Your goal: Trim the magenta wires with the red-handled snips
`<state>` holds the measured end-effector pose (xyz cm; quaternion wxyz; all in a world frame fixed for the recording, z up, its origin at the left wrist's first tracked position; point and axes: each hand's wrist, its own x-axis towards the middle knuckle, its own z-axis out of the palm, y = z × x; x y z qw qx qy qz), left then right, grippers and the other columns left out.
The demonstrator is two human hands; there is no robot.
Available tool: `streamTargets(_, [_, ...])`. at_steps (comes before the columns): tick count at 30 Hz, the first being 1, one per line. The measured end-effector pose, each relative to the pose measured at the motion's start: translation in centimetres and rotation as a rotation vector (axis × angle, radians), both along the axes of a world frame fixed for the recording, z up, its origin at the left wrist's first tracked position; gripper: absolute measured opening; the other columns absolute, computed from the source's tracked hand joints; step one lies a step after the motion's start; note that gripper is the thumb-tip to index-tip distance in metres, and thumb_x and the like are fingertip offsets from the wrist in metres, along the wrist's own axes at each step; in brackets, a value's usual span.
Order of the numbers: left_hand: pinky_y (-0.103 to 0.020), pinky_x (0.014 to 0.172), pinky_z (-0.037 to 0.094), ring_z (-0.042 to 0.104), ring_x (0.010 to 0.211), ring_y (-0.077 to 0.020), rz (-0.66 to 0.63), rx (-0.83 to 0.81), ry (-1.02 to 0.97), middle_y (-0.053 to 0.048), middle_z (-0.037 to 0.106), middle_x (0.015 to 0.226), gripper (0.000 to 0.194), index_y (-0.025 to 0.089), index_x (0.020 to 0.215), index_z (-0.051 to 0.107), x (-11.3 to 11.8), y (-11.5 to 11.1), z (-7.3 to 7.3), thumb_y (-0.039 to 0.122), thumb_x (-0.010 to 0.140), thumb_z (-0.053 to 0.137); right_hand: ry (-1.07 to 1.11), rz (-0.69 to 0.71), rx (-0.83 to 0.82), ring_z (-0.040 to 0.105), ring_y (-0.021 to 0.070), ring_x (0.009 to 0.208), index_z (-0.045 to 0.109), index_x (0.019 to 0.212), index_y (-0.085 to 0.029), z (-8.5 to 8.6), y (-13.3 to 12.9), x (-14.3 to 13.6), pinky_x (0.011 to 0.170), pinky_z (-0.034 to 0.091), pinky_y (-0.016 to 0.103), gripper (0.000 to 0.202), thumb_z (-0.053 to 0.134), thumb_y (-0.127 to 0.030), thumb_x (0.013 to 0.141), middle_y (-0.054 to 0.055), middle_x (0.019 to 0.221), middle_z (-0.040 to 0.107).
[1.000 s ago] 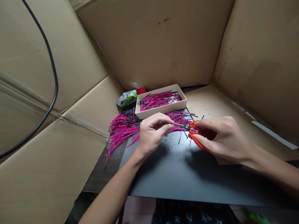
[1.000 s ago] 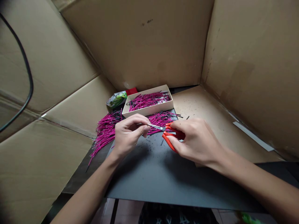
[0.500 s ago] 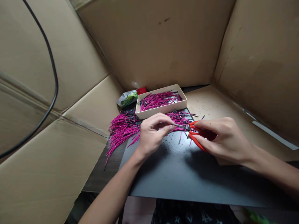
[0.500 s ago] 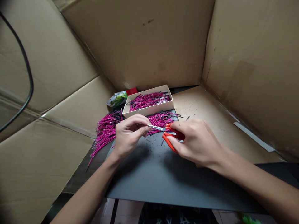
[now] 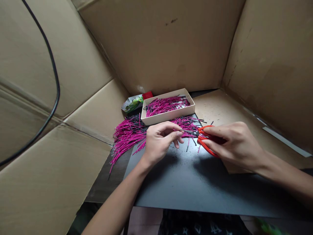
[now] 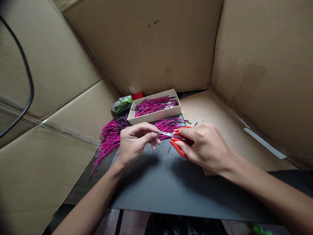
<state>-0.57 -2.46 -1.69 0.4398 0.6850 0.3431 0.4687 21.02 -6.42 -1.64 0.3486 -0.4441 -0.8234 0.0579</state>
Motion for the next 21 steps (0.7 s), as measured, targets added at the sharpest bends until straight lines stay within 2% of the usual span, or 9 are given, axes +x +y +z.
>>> streamTargets(8, [-0.026,0.046,0.054,0.064,0.049,-0.0136,-0.014,-0.012,-0.047,-0.004,0.067,0.065,0.006,0.013,0.076,0.068,0.13,-0.09,0.14,0.018,0.079,0.070,0.009,-0.042,-0.037,0.046,0.0095,0.045,0.069,0.081,-0.018,0.41,-0.30,-0.37,0.048,0.034,0.025,0.015,0.057,-0.027,0.082,0.000,0.055,0.060])
streamTargets(21, [-0.025,0.047,0.052,0.062,0.050,-0.0126,-0.012,0.034,0.002,-0.004,0.066,0.066,0.006,0.012,0.078,0.071,0.02,0.00,0.25,0.016,0.081,0.067,0.017,0.010,-0.009,0.055,0.0103,0.049,0.071,0.078,-0.016,0.03,0.03,0.00,0.049,0.037,0.025,0.018,0.058,-0.026,0.085,0.004,0.066,0.069])
